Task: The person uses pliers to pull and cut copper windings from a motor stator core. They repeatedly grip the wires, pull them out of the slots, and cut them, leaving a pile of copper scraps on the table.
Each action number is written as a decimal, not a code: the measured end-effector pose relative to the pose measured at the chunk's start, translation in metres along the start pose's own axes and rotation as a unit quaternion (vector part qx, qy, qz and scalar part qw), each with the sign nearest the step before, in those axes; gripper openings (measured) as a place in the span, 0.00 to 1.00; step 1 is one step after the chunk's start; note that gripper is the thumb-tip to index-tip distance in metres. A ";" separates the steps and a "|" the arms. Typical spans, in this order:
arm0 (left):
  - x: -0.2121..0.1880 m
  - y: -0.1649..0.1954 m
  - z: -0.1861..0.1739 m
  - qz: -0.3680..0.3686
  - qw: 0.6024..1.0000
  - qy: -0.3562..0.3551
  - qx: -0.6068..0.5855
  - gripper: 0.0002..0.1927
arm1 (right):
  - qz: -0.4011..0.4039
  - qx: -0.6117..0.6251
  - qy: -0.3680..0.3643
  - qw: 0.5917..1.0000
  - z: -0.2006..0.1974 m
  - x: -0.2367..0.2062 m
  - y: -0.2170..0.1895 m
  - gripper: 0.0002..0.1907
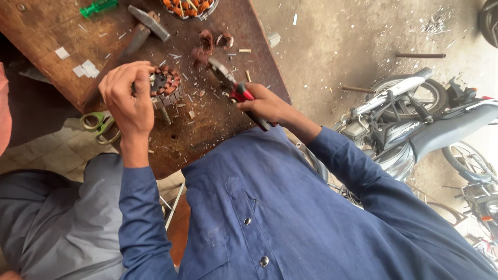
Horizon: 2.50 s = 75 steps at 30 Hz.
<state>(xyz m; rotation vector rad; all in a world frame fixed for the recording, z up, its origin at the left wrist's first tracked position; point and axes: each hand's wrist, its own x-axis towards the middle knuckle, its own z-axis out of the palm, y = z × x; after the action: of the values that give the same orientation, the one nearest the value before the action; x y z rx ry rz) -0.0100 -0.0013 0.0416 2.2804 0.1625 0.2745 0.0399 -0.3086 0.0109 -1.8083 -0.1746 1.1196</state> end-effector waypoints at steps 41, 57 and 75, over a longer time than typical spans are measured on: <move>0.013 -0.006 -0.024 0.149 0.974 -0.134 0.101 0.32 | 0.194 0.131 -0.268 0.934 -0.043 0.021 -0.098 0.28; 0.009 -0.038 -0.012 0.192 0.966 -0.126 0.120 0.27 | 0.166 0.070 -0.304 0.936 -0.032 0.030 -0.099 0.17; 0.019 -0.030 -0.022 0.203 0.964 -0.122 0.122 0.25 | 0.233 -0.049 -0.334 0.912 -0.038 0.061 -0.140 0.20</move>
<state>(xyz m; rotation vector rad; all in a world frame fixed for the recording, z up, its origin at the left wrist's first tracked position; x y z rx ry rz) 0.0017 0.0380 0.0361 2.5566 -0.4264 0.1881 0.1502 -0.2261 0.0873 -1.5180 -0.2042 2.0877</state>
